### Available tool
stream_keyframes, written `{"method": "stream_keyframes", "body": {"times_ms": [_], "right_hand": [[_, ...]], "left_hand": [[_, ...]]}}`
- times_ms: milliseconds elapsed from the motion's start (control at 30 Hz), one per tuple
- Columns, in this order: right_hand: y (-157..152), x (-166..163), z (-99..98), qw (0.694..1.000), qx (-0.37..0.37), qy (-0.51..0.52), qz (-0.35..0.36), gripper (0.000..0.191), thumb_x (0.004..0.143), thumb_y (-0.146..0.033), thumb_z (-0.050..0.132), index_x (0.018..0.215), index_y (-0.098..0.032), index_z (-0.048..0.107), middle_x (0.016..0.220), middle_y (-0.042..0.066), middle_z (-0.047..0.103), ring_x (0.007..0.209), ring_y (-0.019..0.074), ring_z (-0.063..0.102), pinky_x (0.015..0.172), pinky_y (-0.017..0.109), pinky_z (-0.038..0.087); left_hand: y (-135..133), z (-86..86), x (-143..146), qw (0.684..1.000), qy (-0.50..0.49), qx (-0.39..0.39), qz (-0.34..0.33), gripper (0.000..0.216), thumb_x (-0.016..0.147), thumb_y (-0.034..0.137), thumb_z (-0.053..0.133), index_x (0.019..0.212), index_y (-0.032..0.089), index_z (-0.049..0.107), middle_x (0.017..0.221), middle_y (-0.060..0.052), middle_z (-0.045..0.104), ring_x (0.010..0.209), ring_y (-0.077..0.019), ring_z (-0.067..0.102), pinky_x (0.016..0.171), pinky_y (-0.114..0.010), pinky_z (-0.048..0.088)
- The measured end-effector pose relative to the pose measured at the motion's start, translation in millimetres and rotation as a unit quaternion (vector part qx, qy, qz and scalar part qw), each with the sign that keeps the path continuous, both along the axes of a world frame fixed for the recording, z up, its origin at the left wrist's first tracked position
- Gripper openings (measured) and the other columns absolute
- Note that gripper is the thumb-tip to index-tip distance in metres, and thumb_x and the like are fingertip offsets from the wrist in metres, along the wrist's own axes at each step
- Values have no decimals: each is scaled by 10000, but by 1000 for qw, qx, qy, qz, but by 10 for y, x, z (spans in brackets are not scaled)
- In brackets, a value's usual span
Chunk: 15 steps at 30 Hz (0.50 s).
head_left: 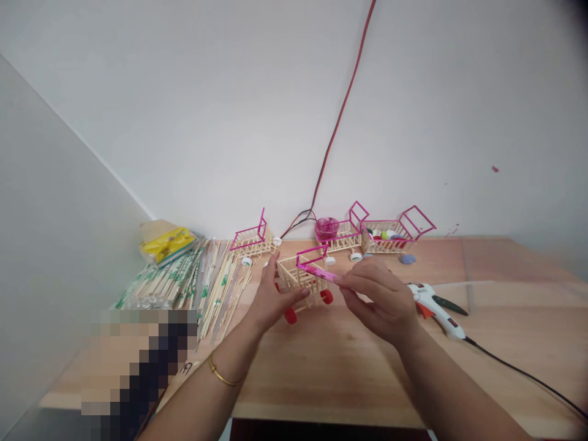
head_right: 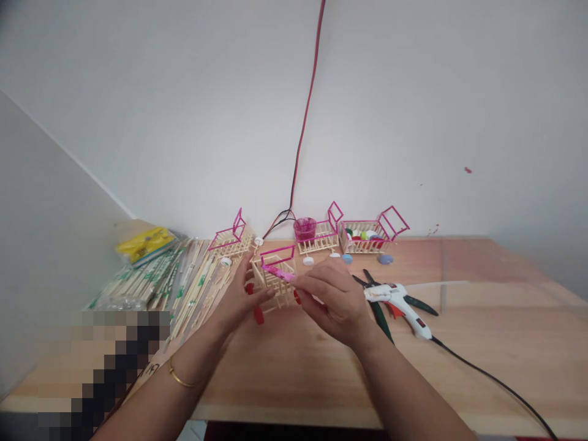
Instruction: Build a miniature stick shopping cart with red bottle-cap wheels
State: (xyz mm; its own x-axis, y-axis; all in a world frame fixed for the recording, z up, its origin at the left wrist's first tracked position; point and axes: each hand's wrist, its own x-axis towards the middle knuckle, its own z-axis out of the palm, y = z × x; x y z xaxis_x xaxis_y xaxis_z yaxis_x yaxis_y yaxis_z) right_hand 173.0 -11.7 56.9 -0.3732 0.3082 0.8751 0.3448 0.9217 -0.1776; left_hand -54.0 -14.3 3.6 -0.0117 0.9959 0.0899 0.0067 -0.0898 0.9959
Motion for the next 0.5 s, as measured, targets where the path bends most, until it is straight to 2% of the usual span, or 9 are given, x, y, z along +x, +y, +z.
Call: {"method": "stream_keyframes", "body": {"times_ms": [100,267,500], "right_hand": [[-7,6,7,1000,10,9,-3,409,773,-23,642,1120,-238,645,833,41,674,746,180,614,690,356,483],[-11,10,15,1000,7,-3,3,413,753,8,652,1102,-212,643,824,41,665,743,175,601,692,357,471],[-30,10,18,999,13,34,8,412,739,37,650,1088,-183,656,841,51,663,753,175,601,694,348,482]], "left_hand": [[-10,11,7,1000,12,3,15,1134,579,363,871,1514,273,235,1399,-141,463,1307,-336,432,1076,-479,358],[-20,19,1,999,6,15,30,1093,564,330,873,1491,268,297,1383,-130,494,1291,-348,448,1062,-478,370],[-23,50,5,996,75,16,55,1094,554,368,869,1483,252,304,1412,-141,460,1314,-341,434,1079,-492,352]]}}
